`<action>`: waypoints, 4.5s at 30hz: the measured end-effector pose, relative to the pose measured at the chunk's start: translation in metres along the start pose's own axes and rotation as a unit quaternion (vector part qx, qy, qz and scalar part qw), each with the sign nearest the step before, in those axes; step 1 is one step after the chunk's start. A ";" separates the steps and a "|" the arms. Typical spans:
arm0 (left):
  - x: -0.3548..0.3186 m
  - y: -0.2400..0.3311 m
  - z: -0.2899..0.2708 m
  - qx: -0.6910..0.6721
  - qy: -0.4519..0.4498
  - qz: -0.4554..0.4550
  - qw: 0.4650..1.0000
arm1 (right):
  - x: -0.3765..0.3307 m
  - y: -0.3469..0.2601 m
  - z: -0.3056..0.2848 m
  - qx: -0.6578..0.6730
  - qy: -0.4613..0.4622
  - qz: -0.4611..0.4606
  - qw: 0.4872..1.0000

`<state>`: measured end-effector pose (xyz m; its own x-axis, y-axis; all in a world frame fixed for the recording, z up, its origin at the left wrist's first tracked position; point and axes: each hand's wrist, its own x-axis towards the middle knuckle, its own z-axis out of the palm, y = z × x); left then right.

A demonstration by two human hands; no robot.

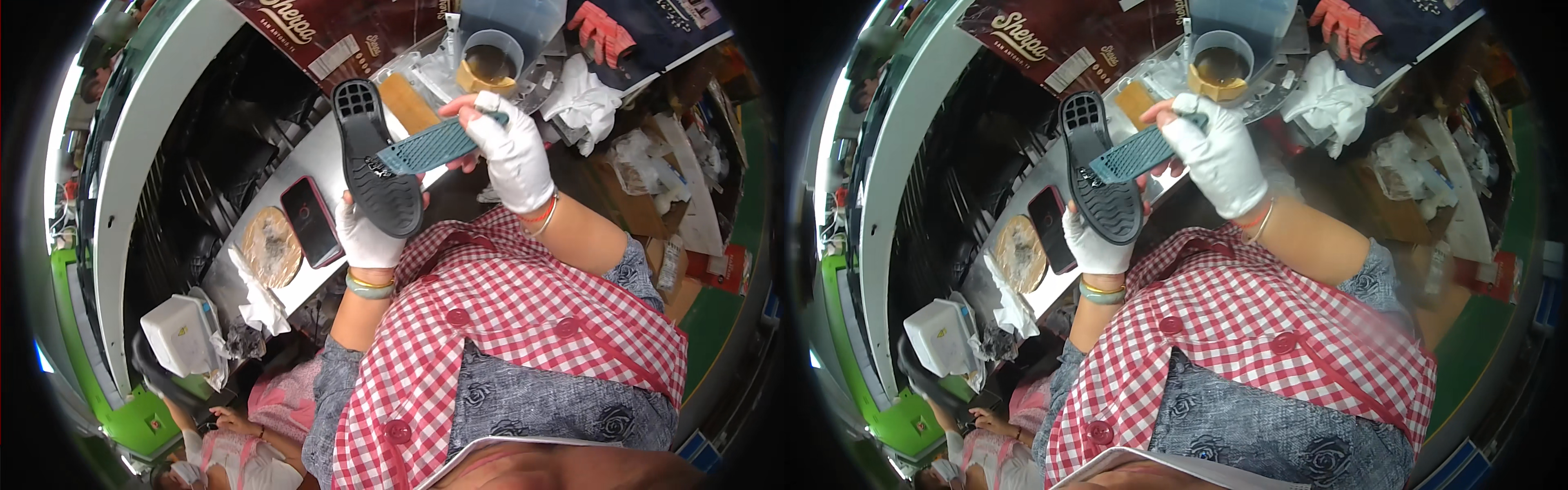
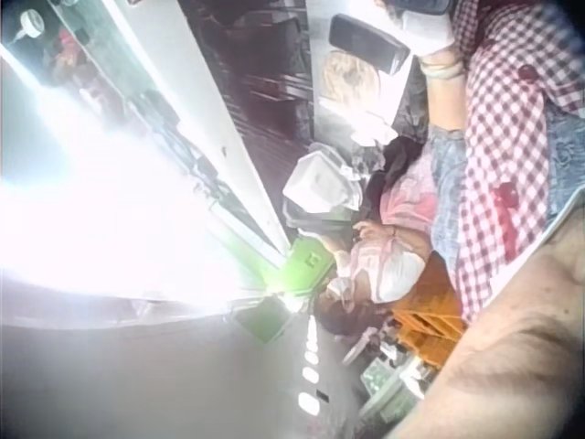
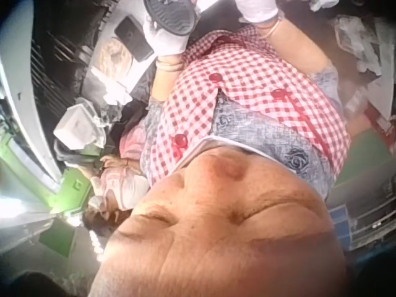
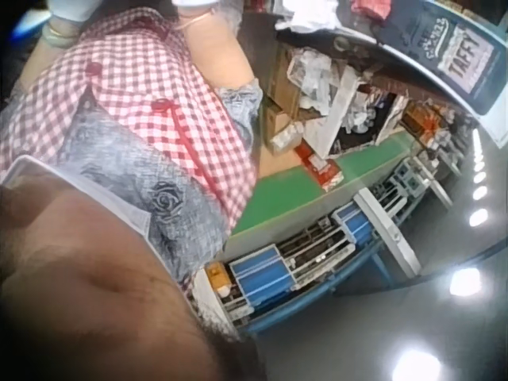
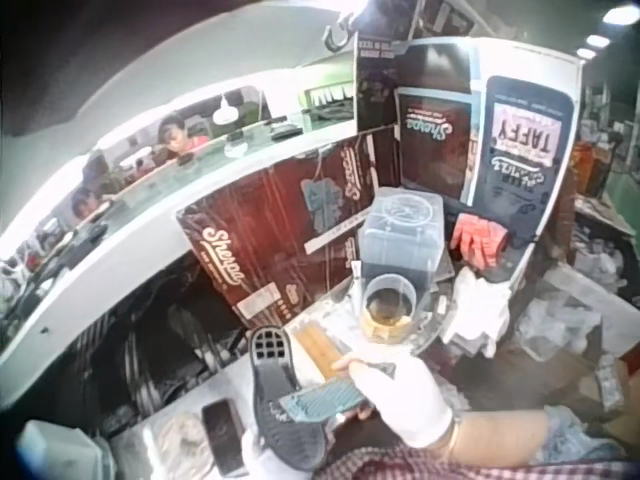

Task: The person scrubs the sole of a black slipper using a small blue brush. They repeatedly dip the brush into a container of liquid and scrub the textured surface of the slipper sole. The person handles the slipper with gloved hands, turning it to access different areas of the sole.

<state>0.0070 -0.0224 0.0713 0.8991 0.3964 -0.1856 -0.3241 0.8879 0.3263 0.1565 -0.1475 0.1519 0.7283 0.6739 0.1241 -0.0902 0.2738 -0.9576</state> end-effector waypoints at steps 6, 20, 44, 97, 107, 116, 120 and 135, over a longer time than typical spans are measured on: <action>-0.005 0.000 0.010 -0.019 -0.008 0.007 1.000 | -0.009 0.004 0.023 0.008 0.005 0.073 0.997; -0.019 0.001 0.025 0.014 -0.074 -0.015 0.997 | -0.004 0.011 0.026 -0.001 0.012 0.023 1.000; -0.026 -0.005 0.014 0.044 -0.106 -0.057 0.992 | 0.019 -0.015 0.010 0.020 0.028 -0.060 0.998; -0.006 -0.003 0.001 0.023 -0.017 0.008 1.000 | -0.022 0.010 0.022 -0.026 -0.035 0.076 0.996; -0.007 0.002 0.001 0.024 0.060 -0.001 0.998 | -0.027 0.001 0.018 -0.085 -0.141 0.086 0.983; -0.012 0.006 0.001 -0.012 0.065 -0.060 0.996 | -0.011 -0.009 0.014 -0.091 -0.272 0.181 0.941; -0.012 0.012 -0.008 0.054 0.047 -0.103 0.992 | 0.001 -0.007 0.021 -0.118 -0.307 0.212 0.920; -0.006 0.028 -0.020 -0.005 -0.122 -0.276 0.953 | 0.014 -0.005 0.033 -0.171 -0.408 0.195 0.875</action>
<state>-0.0132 0.0051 0.0635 0.9748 -0.1969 -0.1044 0.2165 0.9480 0.2335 0.1443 -0.1171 0.1673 -0.0530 0.9743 -0.2191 0.0864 -0.2141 -0.9730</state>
